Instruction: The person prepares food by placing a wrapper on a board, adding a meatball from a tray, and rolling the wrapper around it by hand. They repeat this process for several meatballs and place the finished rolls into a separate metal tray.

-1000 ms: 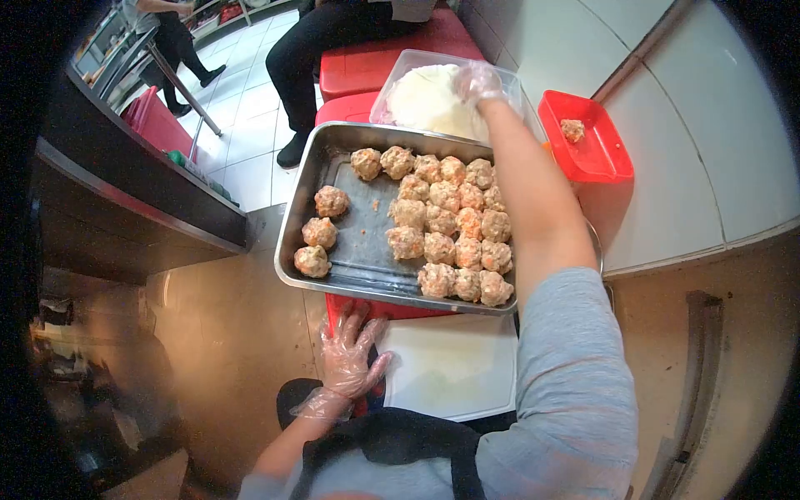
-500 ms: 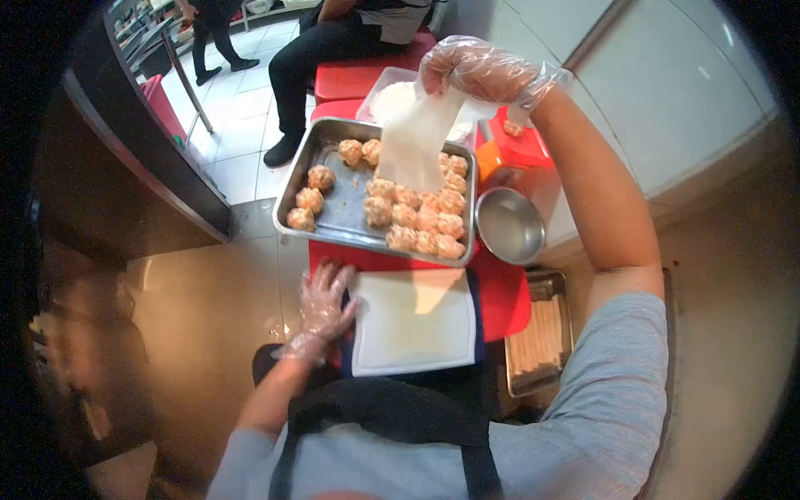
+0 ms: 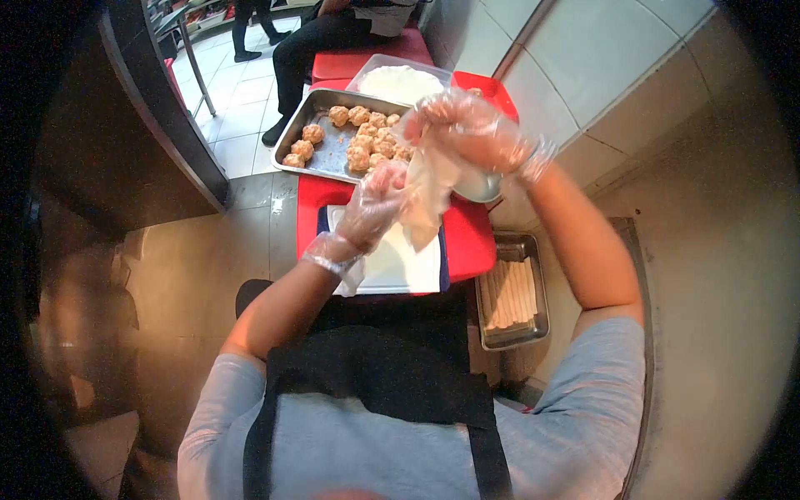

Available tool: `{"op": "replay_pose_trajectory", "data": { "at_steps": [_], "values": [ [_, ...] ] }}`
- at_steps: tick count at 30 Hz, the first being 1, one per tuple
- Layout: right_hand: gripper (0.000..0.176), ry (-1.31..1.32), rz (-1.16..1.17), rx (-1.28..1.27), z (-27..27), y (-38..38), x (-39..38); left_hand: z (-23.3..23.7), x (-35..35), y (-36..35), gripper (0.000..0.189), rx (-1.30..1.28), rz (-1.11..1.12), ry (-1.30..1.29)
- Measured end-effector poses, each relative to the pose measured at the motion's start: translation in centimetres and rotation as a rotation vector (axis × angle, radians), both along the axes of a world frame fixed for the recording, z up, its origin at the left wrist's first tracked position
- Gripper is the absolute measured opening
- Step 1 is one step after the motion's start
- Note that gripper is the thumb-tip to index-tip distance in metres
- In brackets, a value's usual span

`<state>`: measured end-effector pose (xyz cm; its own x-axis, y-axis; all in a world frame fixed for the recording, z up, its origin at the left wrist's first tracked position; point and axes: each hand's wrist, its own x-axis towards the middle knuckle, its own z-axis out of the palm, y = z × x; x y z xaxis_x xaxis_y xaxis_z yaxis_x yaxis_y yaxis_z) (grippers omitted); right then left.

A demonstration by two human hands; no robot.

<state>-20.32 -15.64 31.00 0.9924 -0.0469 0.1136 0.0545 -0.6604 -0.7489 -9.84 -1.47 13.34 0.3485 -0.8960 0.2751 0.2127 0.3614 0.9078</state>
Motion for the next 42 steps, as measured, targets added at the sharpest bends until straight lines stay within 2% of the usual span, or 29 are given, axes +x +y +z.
{"op": "replay_pose_trajectory", "data": {
  "at_steps": [2, 3, 4, 6, 9, 10, 12, 14, 16, 18, 20, 21, 22, 23, 24, 25, 27, 29, 31, 32, 34, 36, 38, 39, 41, 42],
  "values": [
    [0.022, -0.184, -0.095, 0.019, -4.0, 2.9, -2.1, -2.6, -0.7, -1.1, 0.048, -0.015, -0.212, 0.463],
    [0.025, -0.231, -0.153, -0.136, -6.6, 3.9, -3.0, -1.8, -1.3, -0.5, 0.033, -0.001, -0.227, 0.567],
    [0.029, -0.279, -0.211, -0.291, -9.1, 4.9, -4.0, -2.4, -1.3, 0.0, 0.032, 0.027, -0.273, 0.517],
    [0.027, -0.219, -0.320, -0.341, -12.0, 6.9, -6.1, -4.3, -0.8, 1.7, 0.030, 0.088, -0.363, 0.415],
    [0.032, -0.162, -0.275, -0.411, -15.7, 3.6, -8.9, -4.1, 0.2, 4.8, 0.033, 0.411, -0.130, -0.315],
    [0.024, -0.248, -0.277, -0.251, -17.3, 1.5, -9.5, -4.3, 1.1, 5.6, 0.035, 0.509, -0.027, -0.565],
    [0.019, -0.236, -0.381, -0.329, -19.9, -1.6, -11.0, -6.3, 2.8, 6.2, 0.037, 0.542, 0.096, -0.621],
    [0.015, -0.007, -0.724, 0.622, -20.9, -1.2, -10.1, -7.4, 3.8, 6.6, 0.037, 0.521, 0.195, -0.723],
    [0.031, 0.076, -0.934, 0.956, -22.8, -0.8, -9.1, -8.2, 5.1, 6.7, 0.035, 0.441, 0.284, -0.879],
    [0.041, 0.003, -0.947, 0.684, -26.3, -2.6, -9.0, -10.3, 6.6, 6.8, 0.034, 0.467, 0.406, -0.959],
    [0.034, 0.055, -0.802, 0.153, -31.8, -5.9, -9.9, -13.5, 8.7, 7.0, 0.035, 0.482, 0.478, -0.963],
    [0.027, 0.121, -0.740, -0.013, -32.2, -6.2, -9.9, -13.6, 9.3, 7.1, 0.036, 0.500, 0.448, -0.933],
    [0.021, 0.174, -0.676, -0.180, -32.7, -6.6, -9.8, -14.3, 10.0, 6.7, 0.037, 0.455, 0.454, -1.008],
    [0.012, 0.264, -0.630, -0.250, -30.7, -6.0, -9.5, -15.2, 10.7, 6.2, 0.037, 0.408, 0.460, -1.082],
    [0.013, 0.347, -0.586, -0.224, -29.2, -6.5, -9.0, -16.1, 11.5, 5.5, 0.038, 0.356, 0.468, -1.154],
    [0.015, 0.414, -0.548, -0.009, -27.7, -7.9, -8.4, -15.7, 11.5, 5.0, 0.038, 0.421, 0.446, -1.185],
    [0.017, 0.360, -0.519, 0.381, -24.4, -10.0, -6.2, -15.0, 11.2, 4.2, 0.038, 0.436, 0.459, -1.228],
    [0.024, 0.055, -0.439, 0.421, -19.2, -10.8, -1.8, -14.7, 11.1, 3.3, 0.037, 0.503, 0.446, -1.263],
    [0.036, -0.090, -0.402, 0.392, -16.3, -13.6, 3.2, -14.1, 11.2, 3.2, 0.037, 0.510, 0.437, -1.256],
    [0.044, 0.098, -0.497, 0.317, -15.0, -15.4, 6.0, -13.9, 11.2, 3.1, 0.037, 0.517, 0.432, -1.249],
    [0.041, 0.012, -0.797, 0.455, -15.0, -16.6, 10.8, -13.9, 11.3, 3.1, 0.037, 0.513, 0.422, -1.226],
    [0.030, -0.063, -0.869, 0.524, -18.3, -22.3, 15.3, -13.4, 11.4, 2.9, 0.037, 0.551, 0.398, -1.212],
    [0.031, 0.174, -0.930, 0.237, -23.4, -31.6, 18.8, -13.2, 11.6, 2.8, 0.038, 0.553, 0.396, -1.210],
    [0.032, 0.369, -0.907, -0.020, -26.3, -36.6, 20.1, -13.1, 11.6, 2.7, 0.038, 0.566, 0.384, -1.194],
    [0.035, 0.669, -0.944, -0.378, -29.9, -41.3, 21.1, -13.6, 11.8, 2.6, 0.038, 0.564, 0.395, -1.200],
    [0.037, 0.600, -0.926, -0.449, -32.0, -43.1, 21.6, -13.7, 11.9, 2.5, 0.039, 0.571, 0.392, -1.199]
  ]
}}
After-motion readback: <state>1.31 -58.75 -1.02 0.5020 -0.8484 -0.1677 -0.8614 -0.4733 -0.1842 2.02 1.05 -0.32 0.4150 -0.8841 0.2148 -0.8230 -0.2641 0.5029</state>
